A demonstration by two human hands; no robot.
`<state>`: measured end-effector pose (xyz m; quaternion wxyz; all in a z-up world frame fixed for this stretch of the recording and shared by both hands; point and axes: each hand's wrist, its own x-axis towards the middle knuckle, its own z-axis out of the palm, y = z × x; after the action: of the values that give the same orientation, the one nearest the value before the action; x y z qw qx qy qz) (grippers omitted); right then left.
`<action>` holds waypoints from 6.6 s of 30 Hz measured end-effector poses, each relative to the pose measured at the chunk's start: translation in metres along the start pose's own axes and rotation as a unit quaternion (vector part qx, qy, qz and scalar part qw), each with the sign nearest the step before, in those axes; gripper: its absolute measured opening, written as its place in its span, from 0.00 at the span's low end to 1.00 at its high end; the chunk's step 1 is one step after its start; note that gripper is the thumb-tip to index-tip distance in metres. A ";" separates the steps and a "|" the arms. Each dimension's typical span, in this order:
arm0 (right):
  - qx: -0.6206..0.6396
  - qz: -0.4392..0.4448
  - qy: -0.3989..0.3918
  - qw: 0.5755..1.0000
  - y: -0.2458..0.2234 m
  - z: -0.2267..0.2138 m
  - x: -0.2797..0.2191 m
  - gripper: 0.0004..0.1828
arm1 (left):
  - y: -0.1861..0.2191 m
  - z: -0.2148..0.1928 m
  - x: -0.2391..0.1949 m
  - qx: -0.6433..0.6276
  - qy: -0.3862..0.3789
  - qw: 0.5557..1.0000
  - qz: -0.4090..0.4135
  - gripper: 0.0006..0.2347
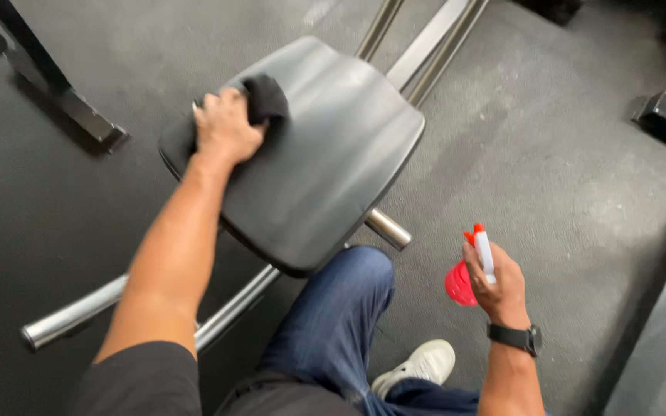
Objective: The person cleans the seat of a gym bench using a spray bottle and a cloth. They repeatedly spray the surface and wipe it down thoroughly before standing up and moving away from the equipment.
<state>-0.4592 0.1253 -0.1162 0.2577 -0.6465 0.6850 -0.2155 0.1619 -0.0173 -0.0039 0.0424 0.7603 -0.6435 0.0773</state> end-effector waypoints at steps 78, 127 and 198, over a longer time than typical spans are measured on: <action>0.037 0.007 -0.028 0.999 -0.071 -0.041 -0.074 0.21 | 0.368 0.004 0.075 -0.140 -0.206 0.960 0.131 0.25; -0.008 -0.009 -0.032 0.999 -0.080 -0.045 -0.064 0.30 | 0.347 0.012 0.081 -0.213 -0.157 0.964 -0.001 0.22; 0.175 -0.317 -0.115 0.925 -0.205 0.061 -0.027 0.34 | 0.007 -0.002 0.040 -0.218 -0.079 0.958 0.170 0.22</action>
<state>-0.2607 0.1400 -0.0325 0.3618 -0.7948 0.3612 -0.3269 0.1613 -0.0567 0.0043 0.1424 0.6161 -0.7655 -0.1187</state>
